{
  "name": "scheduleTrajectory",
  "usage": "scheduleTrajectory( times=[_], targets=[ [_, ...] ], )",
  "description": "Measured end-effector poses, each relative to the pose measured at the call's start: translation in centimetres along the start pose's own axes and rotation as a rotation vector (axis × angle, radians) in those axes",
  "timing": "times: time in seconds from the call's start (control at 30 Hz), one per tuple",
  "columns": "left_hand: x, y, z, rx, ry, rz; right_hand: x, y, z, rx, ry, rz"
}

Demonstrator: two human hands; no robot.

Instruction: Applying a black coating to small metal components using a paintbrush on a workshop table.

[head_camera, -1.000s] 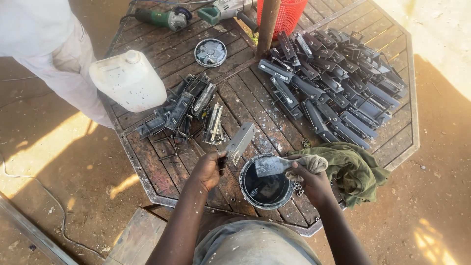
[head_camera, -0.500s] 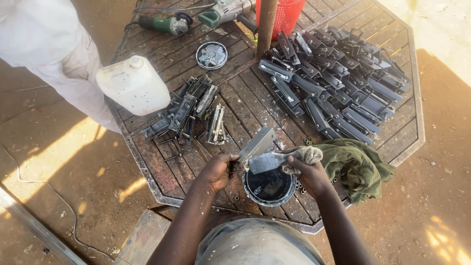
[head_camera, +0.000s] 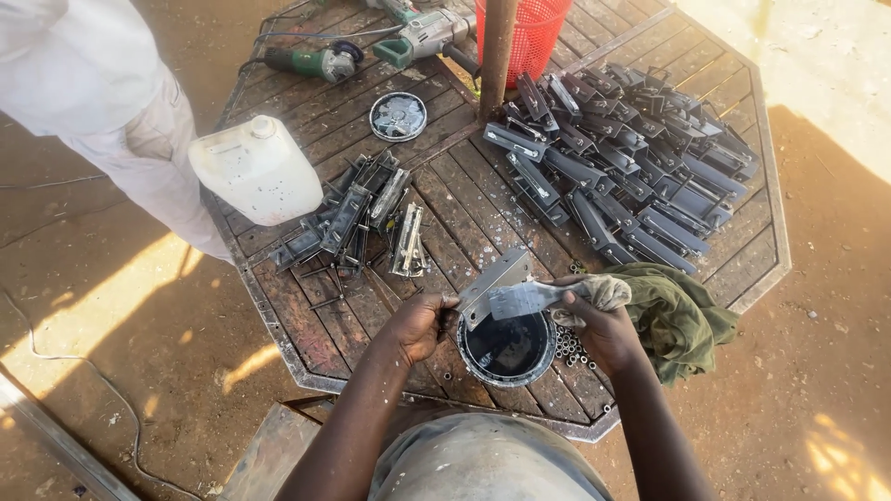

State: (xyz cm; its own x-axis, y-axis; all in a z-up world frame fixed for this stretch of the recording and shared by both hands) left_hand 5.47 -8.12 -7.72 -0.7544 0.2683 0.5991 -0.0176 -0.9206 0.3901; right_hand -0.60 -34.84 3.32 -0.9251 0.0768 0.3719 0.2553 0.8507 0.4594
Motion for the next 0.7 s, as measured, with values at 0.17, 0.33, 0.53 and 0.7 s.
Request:
scheduleTrajectory(
  times=[0.17, 0.33, 0.53, 0.7],
  targets=[
    [1.9, 1.0, 0.7, -0.066, -0.013, -0.007, 1.8, 4.3, 0.0, 0.003, 0.036, -0.028],
    [2.5, 0.8, 0.8, -0.051, -0.001, 0.013, 2.6, 3.6, -1.3, 0.07, -0.063, 0.029],
    [1.6, 1.3, 2.2, 0.013, 0.045, 0.018, 8.5, 11.5, -5.8, 0.612, -0.491, 0.115],
    [1.9, -0.2, 3.6, 0.024, 0.05, 0.142, 8.2, 11.4, -3.2, 0.581, -0.109, -0.042]
  ],
)
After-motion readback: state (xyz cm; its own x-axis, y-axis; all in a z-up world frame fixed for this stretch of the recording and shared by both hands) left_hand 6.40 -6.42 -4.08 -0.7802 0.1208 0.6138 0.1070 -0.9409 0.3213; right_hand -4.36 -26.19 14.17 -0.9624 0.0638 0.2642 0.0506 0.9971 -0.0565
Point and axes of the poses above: each hand's wrist, its own x-axis away from the middle knuckle, its own y-axis out of the palm, z = x × y, the point moved 8 cm from there along -x, towards the middle knuckle, and after that the axes turned 13 degrees about y, right-handed, at the moved point
